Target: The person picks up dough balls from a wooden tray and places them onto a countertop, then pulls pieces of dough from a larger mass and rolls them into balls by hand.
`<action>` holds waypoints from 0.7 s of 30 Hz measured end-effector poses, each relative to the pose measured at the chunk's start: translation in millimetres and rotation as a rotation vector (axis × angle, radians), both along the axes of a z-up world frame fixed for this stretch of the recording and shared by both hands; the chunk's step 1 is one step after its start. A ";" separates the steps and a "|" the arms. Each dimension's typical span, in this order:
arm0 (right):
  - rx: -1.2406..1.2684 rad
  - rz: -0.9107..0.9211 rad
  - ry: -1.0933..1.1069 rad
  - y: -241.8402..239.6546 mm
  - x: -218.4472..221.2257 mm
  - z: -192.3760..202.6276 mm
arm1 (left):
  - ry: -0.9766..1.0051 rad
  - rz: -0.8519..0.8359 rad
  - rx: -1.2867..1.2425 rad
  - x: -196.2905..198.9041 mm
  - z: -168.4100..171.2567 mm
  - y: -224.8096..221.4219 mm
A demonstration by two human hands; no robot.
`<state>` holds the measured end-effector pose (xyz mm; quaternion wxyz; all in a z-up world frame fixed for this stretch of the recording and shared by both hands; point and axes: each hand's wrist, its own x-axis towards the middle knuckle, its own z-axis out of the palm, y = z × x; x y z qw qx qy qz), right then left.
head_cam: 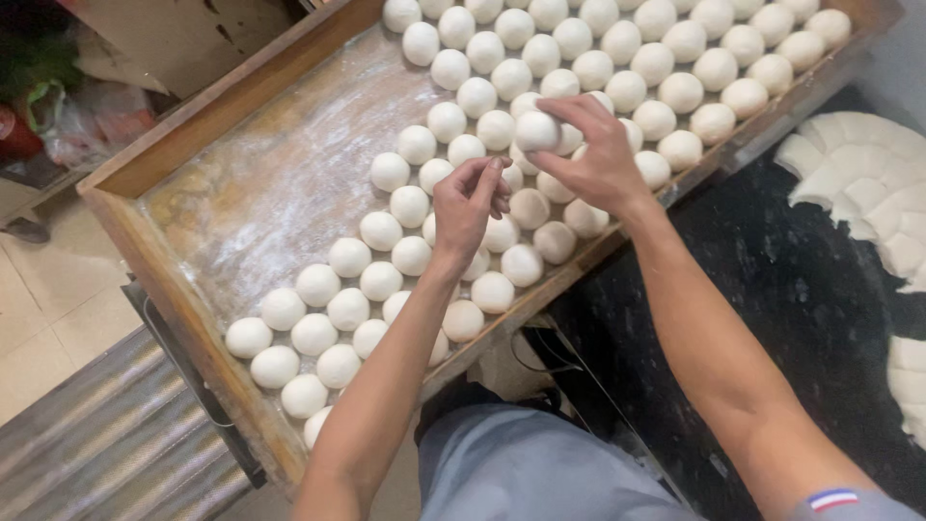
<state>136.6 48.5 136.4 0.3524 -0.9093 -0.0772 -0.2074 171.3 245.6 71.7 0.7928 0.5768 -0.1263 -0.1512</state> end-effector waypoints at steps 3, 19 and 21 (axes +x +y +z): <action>-0.023 0.118 -0.019 45.0 80.9 -23.5 | 0.051 0.056 -0.021 9.8 -13.9 29.6; 0.285 -0.188 -0.054 -14.3 30.9 -18.3 | 0.055 -0.147 0.020 -17.0 24.5 -43.7; 0.345 -0.442 -0.037 -51.7 -25.0 -16.1 | 0.005 -0.273 0.013 -42.9 28.6 -84.8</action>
